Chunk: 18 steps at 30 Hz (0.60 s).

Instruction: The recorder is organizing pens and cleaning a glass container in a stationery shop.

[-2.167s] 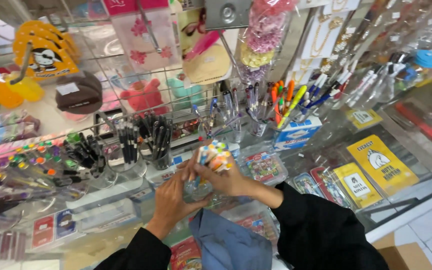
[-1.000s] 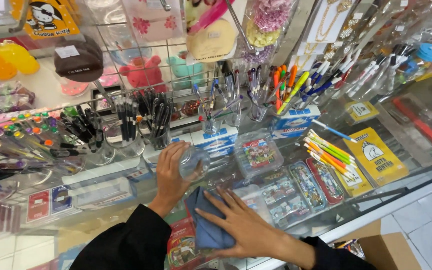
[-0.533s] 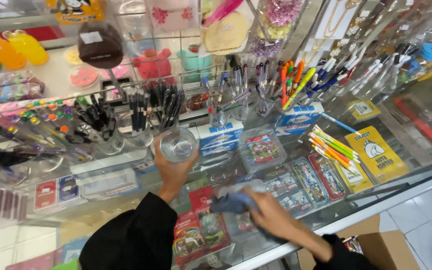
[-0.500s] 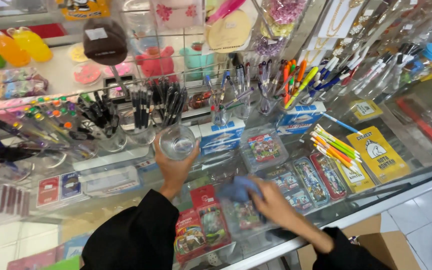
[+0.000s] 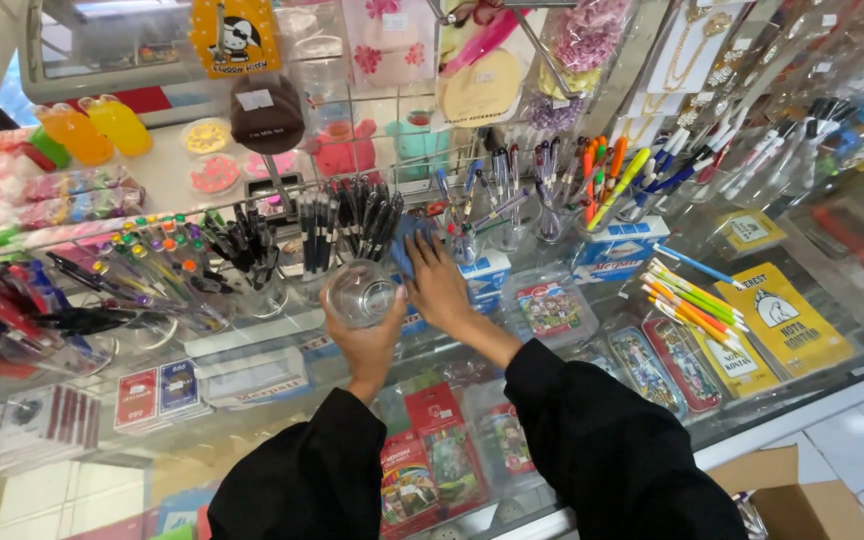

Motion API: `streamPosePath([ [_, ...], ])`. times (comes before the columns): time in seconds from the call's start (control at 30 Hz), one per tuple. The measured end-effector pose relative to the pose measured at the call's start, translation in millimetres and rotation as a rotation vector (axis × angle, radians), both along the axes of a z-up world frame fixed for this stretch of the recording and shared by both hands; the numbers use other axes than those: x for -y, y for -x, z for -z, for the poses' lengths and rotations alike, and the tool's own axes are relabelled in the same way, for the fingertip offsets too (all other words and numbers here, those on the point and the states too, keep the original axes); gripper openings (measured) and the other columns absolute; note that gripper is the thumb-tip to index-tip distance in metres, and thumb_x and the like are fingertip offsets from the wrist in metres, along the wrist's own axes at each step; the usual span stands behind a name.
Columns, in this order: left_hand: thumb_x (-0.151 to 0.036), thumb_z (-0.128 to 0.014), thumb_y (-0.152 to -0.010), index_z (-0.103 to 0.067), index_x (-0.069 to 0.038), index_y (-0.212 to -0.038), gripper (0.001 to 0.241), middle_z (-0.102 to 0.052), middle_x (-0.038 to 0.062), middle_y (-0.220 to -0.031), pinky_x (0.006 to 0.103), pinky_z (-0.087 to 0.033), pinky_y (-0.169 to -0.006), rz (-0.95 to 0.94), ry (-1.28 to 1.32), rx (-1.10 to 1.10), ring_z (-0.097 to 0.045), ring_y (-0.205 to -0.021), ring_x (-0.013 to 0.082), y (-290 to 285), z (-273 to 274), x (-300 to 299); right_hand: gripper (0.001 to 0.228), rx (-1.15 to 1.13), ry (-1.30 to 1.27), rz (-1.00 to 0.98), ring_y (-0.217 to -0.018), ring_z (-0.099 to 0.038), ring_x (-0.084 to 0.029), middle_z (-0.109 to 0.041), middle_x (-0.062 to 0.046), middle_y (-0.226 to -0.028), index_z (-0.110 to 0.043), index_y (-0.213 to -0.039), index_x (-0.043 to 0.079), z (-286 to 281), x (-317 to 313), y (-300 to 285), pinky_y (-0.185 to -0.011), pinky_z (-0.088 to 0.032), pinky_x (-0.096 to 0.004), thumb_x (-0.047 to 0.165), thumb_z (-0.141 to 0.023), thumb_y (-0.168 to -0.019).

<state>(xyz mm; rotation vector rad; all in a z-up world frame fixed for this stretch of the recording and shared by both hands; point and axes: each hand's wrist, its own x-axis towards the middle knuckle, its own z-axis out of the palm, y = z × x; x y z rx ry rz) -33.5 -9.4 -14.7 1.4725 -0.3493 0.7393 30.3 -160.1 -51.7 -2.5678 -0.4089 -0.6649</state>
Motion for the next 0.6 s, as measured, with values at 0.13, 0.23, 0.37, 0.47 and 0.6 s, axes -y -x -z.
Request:
streamPosePath([
  [0.13,-0.013,-0.089,-0.083,-0.048,-0.003,-0.138,0.069,-0.064,0.013,-0.127,0.0355,-0.056,-0.102,-0.037,-0.026,0.016,-0.066,-0.118,0.0223,-2.2,1.6,-1.5,0.069,-0.080,0.068,-0.048,-0.145,-0.029,-0.049,-0.039,-0.031,-0.155,-0.042,-0.148,-0.006,-20.9,-1.8,14.9,-0.117,-0.027,-0.053,0.019,-0.065,-0.089],
  [0.23,-0.015,-0.088,-0.083,-0.048,-0.003,-0.139,0.070,-0.064,0.013,-0.128,0.0352,-0.057,-0.102,-0.012,-0.015,-0.003,-0.066,-0.118,0.0220,-3.4,2.2,-0.3,0.063,-0.068,0.025,-0.087,-0.148,-0.032,-0.046,-0.042,-0.028,-0.156,-0.046,-0.149,-0.003,-19.5,2.6,18.7,-0.121,-0.029,-0.050,0.018,-0.063,-0.092],
  [0.37,-0.016,-0.089,-0.083,-0.047,-0.003,-0.140,0.072,-0.063,0.013,-0.128,0.0351,-0.056,-0.104,0.012,-0.021,-0.005,-0.066,-0.119,0.0218,-1.4,1.1,-1.7,0.061,-0.060,0.010,-0.132,-0.149,-0.034,-0.044,-0.044,-0.028,-0.155,-0.047,-0.148,-0.003,-20.9,7.2,34.4,-0.124,-0.028,-0.049,0.014,-0.062,-0.092],
  [0.47,-0.014,-0.090,-0.083,-0.047,-0.003,-0.140,0.072,-0.064,0.013,-0.129,0.0354,-0.055,-0.105,-0.015,-0.048,0.022,-0.065,-0.120,0.0223,-3.9,1.9,-2.1,0.062,-0.115,-0.015,-0.202,-0.150,-0.033,-0.044,-0.043,-0.027,-0.156,-0.046,-0.148,-0.006,-26.5,16.4,57.5,-0.124,-0.027,-0.049,0.009,-0.061,-0.089],
  [0.6,-0.013,-0.089,-0.084,-0.047,-0.002,-0.140,0.072,-0.064,0.012,-0.128,0.0353,-0.054,-0.106,0.007,-0.041,0.017,-0.065,-0.119,0.0220,-3.0,3.0,-3.5,0.063,-0.152,-0.003,-0.267,-0.151,-0.032,-0.041,-0.041,-0.026,-0.159,-0.046,-0.150,-0.004,-48.3,31.8,96.0,-0.125,-0.027,-0.048,0.005,-0.059,-0.089],
])
